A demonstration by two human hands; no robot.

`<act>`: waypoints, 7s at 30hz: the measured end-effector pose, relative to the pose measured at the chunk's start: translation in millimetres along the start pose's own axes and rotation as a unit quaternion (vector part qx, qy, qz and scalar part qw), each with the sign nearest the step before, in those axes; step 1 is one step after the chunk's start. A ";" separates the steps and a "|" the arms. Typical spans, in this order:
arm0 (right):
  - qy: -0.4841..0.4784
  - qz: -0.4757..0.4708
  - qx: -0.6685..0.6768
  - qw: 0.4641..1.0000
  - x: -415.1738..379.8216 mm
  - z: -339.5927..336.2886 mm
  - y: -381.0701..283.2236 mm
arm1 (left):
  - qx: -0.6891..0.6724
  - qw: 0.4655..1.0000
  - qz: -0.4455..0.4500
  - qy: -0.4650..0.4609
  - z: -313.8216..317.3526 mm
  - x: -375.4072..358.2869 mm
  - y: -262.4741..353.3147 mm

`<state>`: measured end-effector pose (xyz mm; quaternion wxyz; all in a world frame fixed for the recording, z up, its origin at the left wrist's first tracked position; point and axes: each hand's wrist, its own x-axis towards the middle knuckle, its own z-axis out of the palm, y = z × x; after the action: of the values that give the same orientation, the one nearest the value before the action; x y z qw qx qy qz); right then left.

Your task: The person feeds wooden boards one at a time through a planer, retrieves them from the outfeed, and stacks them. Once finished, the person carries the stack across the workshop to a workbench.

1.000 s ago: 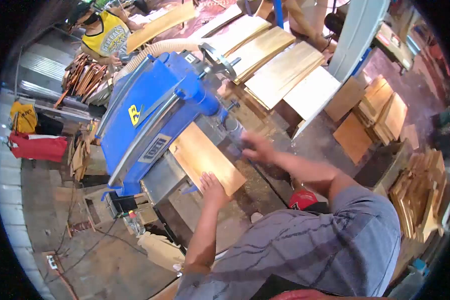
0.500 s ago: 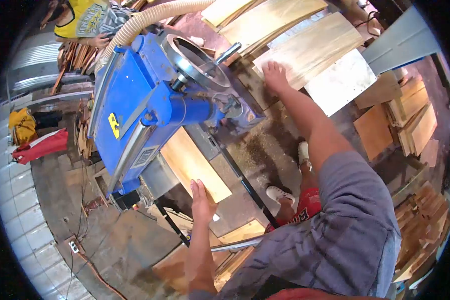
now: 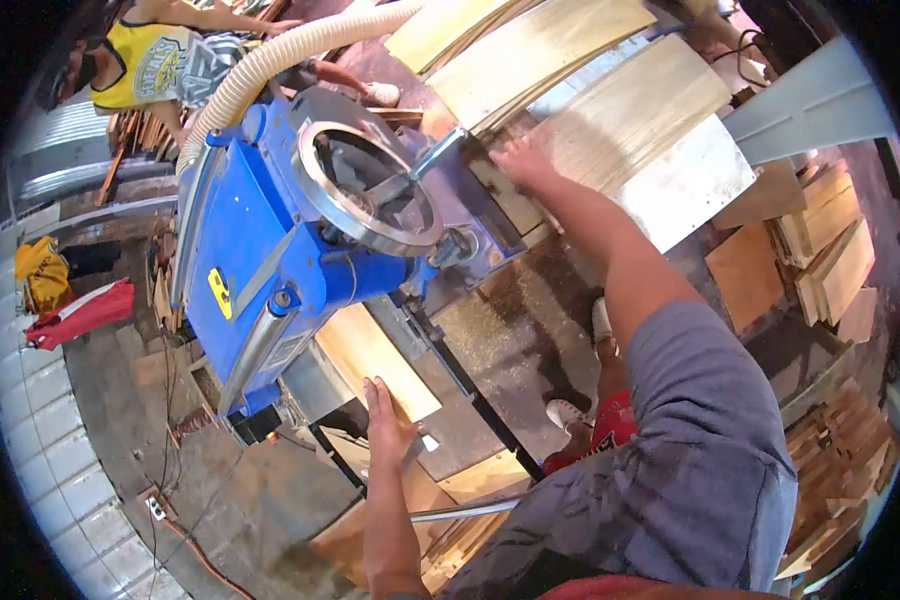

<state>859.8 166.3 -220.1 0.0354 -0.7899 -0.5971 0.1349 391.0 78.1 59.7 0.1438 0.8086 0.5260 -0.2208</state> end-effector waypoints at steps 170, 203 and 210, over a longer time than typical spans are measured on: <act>-0.053 -0.258 -0.142 0.954 -415.6 -30.4 -617.4 | 0.011 0.939 0.177 0.296 183.4 -154.1 -301.1; -0.149 -0.269 0.083 0.948 -370.3 -58.3 -563.2 | 0.043 0.987 0.101 0.117 100.9 -76.4 -291.3; 0.118 -0.110 0.380 0.911 -449.4 -82.7 -384.0 | 0.068 0.993 0.047 0.087 90.2 -59.1 -285.0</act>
<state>409.7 -144.0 19.5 0.4175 -0.6566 -0.5752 0.2525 91.2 105.1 11.9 0.0523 0.8567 0.4815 -0.1776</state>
